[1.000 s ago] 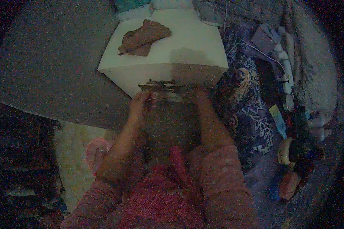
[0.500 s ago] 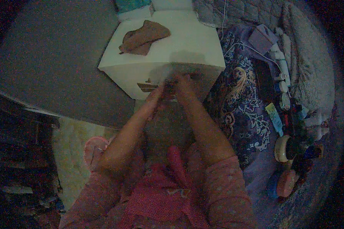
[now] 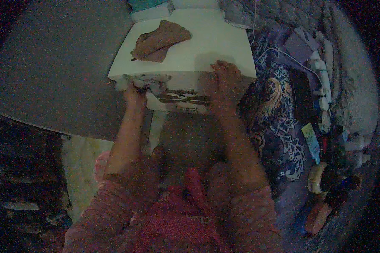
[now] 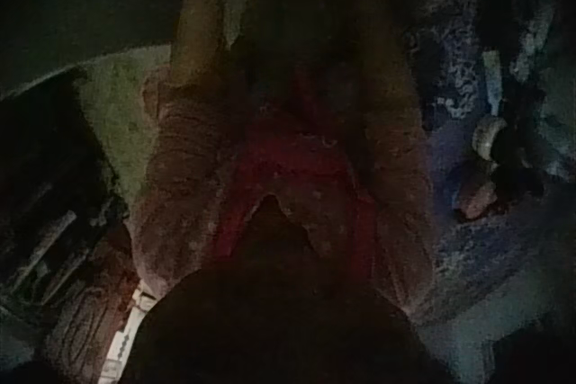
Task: The person kneels and wipes the front and top of a small white cabinet with a cloth. They then place several small bottles and containers from the bed onto the cabinet top.
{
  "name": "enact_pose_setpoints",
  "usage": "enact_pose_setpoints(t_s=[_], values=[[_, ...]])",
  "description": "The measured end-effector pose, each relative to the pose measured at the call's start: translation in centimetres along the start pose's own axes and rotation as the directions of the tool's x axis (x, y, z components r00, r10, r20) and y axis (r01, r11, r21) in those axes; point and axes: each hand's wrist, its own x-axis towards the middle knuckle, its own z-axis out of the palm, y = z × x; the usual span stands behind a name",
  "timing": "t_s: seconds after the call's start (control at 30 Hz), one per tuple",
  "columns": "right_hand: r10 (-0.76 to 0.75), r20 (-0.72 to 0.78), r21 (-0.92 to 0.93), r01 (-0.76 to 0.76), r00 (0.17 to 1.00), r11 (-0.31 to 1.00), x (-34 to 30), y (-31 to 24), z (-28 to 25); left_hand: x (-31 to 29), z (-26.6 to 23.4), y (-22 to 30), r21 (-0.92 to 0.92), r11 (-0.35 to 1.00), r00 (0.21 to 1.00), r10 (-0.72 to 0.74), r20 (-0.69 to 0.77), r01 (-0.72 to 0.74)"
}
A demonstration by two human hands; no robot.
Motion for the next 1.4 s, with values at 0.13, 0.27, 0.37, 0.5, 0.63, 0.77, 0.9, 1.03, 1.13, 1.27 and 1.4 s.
enact_pose_setpoints(t_s=[0.13,0.27,0.37,0.5,0.63,0.77,0.9,1.03,1.13,1.27,1.4], values=[[0.052,0.071,-0.371,-0.022,0.996,0.929,-0.1,2.1,0.3,1.4,-1.5,0.0,-0.109,0.994,0.993,0.043,0.113,-0.03],[0.145,0.216,-0.57,0.004,0.966,0.821,-0.2,1.5,1.4,-6.0,2.7,-0.2,0.248,0.939,0.946,-0.282,0.159,0.238],[0.153,0.175,-0.532,-0.037,0.973,0.846,0.2,-0.3,1.7,-8.4,5.4,-4.1,0.007,0.913,0.905,-0.404,0.132,0.407],[0.071,0.198,-0.483,0.034,0.978,0.875,-0.6,-0.2,1.4,-11.1,7.4,-6.9,0.065,0.865,0.807,-0.488,0.333,0.497],[0.012,0.222,-0.489,0.1,0.975,0.867,-0.8,1.2,1.1,-12.6,9.7,-5.2,-0.012,0.895,0.866,-0.428,0.257,0.446],[0.013,0.256,-0.428,0.101,0.967,0.898,-0.9,0.5,-0.1,-10.1,8.3,-3.1,0.137,0.874,0.883,-0.468,-0.026,0.467],[-0.003,0.257,-0.453,0.123,0.967,0.883,-1.0,0.0,-0.1,-4.3,3.5,0.7,0.063,0.989,0.987,-0.125,-0.102,0.132],[-0.033,0.239,-0.451,0.141,0.97,0.881,-1.0,1.2,0.8,0.6,-0.8,5.4,-0.054,0.986,0.986,-0.151,0.07,0.155],[0.011,0.253,-0.448,0.107,0.967,0.887,-0.8,0.3,0.4,-2.2,2.1,5.0,0.012,0.999,0.998,0.045,0.041,-0.045],[0.012,0.232,-0.464,0.1,0.973,0.88,-0.8,0.0,1.1,-3.2,2.5,2.5,-0.01,1.0,0.999,0.022,-0.03,-0.023],[-0.033,0.166,-0.489,0.112,0.986,0.865,-1.1,1.1,1.9,-5.3,4.2,-2.0,0.048,0.999,0.999,0.023,-0.034,-0.021]])
